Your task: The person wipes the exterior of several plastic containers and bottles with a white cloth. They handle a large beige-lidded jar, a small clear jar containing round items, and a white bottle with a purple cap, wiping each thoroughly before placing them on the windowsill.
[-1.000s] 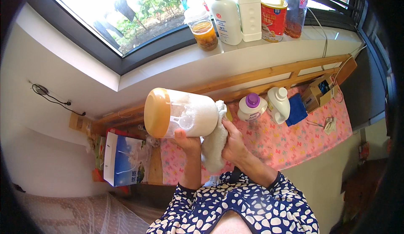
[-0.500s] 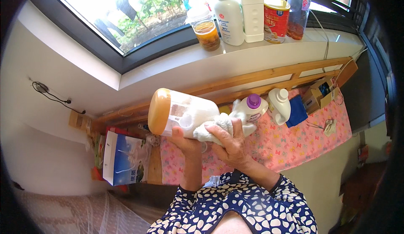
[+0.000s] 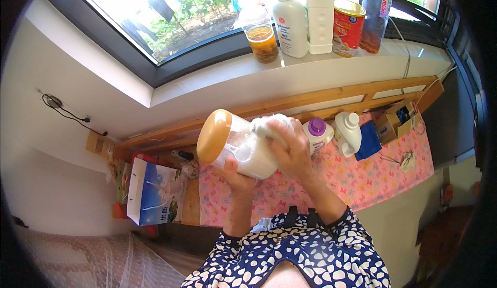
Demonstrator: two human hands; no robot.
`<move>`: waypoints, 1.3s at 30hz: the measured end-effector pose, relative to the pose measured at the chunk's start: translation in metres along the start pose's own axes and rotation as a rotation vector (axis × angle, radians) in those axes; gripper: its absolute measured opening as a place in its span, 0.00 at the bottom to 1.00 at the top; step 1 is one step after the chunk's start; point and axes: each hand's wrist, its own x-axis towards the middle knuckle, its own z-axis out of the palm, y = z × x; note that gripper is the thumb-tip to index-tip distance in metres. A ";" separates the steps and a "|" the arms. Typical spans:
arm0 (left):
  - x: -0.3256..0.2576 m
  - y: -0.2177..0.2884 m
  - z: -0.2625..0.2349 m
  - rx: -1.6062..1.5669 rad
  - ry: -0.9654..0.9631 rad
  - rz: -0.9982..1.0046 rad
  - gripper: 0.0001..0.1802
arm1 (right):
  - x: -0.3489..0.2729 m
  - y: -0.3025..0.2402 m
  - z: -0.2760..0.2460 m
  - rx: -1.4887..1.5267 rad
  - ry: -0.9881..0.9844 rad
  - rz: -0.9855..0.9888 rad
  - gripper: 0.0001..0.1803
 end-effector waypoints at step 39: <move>-0.009 0.009 -0.023 -0.091 -0.092 -0.140 0.45 | -0.005 0.000 -0.002 0.541 -0.096 0.492 0.15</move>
